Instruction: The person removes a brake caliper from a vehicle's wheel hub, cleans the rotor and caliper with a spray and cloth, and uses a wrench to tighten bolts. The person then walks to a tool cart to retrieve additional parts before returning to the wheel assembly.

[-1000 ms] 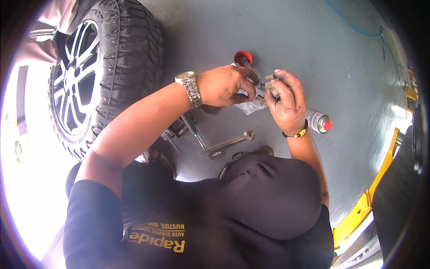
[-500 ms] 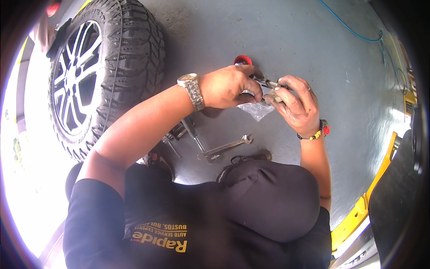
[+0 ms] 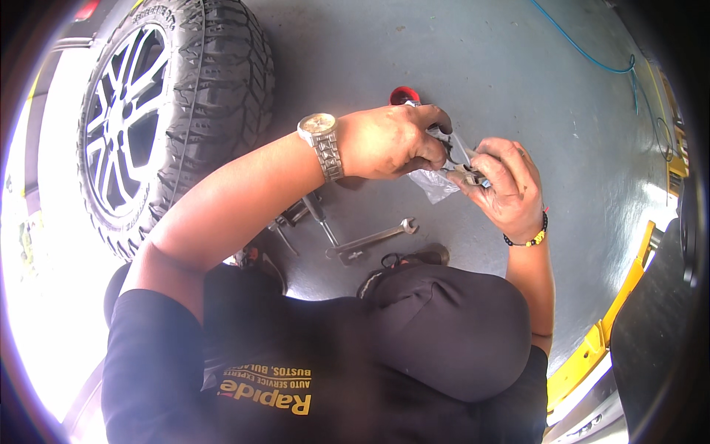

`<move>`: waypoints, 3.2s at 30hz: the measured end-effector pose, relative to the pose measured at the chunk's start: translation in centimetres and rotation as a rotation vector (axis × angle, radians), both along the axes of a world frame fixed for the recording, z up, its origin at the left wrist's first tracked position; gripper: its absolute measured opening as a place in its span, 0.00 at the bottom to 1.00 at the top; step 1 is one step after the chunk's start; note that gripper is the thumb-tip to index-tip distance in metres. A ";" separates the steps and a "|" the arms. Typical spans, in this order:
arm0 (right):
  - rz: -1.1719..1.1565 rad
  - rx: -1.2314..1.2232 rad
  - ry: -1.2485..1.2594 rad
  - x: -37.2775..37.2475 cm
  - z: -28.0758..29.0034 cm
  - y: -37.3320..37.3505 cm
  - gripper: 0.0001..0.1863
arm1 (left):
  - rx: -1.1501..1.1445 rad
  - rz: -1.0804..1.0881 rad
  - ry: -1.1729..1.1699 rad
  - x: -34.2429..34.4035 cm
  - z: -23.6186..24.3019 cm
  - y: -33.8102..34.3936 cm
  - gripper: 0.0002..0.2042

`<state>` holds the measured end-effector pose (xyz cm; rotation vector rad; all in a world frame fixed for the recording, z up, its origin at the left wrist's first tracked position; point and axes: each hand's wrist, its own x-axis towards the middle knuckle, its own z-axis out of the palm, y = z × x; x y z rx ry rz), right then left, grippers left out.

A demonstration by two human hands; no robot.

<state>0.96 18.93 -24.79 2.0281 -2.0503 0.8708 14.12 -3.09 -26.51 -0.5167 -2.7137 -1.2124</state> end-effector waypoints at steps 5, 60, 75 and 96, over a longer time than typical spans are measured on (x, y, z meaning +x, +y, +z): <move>0.041 0.051 -0.020 -0.2 0.4 -0.1 0.28 | 0.026 0.013 0.012 -0.1 0.4 0.8 0.07; -0.260 0.511 -0.584 11.9 -20.1 5.3 0.13 | -0.649 -0.232 -1.083 17.6 -16.8 6.6 0.12; -1.127 -0.127 -0.806 10.0 -21.0 13.2 0.35 | -0.325 0.132 -0.953 16.0 -10.4 3.7 0.21; -0.843 -0.093 -0.239 -0.3 -16.8 15.4 0.58 | -0.694 -0.056 -0.284 11.7 -19.9 -4.4 0.17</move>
